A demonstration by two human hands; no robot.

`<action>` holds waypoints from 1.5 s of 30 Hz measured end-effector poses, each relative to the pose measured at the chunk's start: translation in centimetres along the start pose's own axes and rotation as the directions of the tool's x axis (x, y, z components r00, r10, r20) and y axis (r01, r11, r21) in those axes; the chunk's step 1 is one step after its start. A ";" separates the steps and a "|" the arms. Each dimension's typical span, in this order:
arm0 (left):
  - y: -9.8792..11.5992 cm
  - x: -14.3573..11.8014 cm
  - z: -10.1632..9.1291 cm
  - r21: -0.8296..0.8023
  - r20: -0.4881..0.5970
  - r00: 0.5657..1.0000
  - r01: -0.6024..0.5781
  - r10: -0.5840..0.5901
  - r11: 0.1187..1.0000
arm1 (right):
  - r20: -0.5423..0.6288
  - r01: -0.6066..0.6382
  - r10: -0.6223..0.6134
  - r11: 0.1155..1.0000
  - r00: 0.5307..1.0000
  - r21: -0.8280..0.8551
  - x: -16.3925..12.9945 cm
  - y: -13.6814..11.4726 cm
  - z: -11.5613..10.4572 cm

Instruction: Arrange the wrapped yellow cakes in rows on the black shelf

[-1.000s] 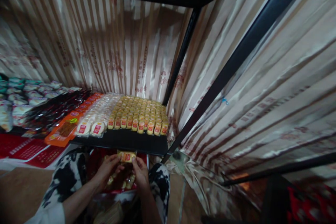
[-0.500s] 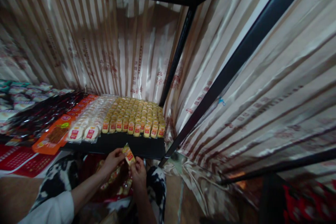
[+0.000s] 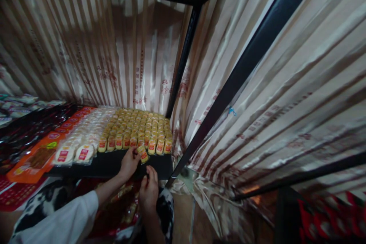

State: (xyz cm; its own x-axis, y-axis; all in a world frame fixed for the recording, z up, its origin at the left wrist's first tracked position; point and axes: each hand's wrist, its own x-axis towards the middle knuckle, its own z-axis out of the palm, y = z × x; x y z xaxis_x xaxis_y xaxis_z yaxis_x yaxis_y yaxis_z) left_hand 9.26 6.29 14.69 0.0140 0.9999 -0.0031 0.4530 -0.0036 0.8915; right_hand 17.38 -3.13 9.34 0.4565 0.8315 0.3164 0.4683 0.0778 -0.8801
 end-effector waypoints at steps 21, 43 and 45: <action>0.3 2.5 2.3 0.138 0.004 0.978 -0.206 0.208 0.969 | -0.014 0.063 -0.072 0.936 0.997 -0.347 6.9 2.9 2.2; -2.5 1.0 2.5 -0.038 0.048 0.975 -0.214 0.216 0.976 | 0.141 0.222 -0.175 0.850 0.974 -0.478 6.6 1.4 2.2; -2.8 0.3 2.3 -0.027 0.080 0.959 -0.270 0.271 0.963 | 0.152 0.221 -0.168 0.856 0.974 -0.467 6.6 1.4 2.2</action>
State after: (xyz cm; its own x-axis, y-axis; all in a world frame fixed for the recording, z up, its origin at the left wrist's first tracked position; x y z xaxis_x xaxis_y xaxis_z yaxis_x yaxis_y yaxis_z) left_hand 10.05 6.61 11.14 0.2072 0.9571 0.2026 0.4081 -0.2727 0.8713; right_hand 19.42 3.65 9.40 0.2506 0.8807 0.4020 0.8551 -0.0066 -0.5184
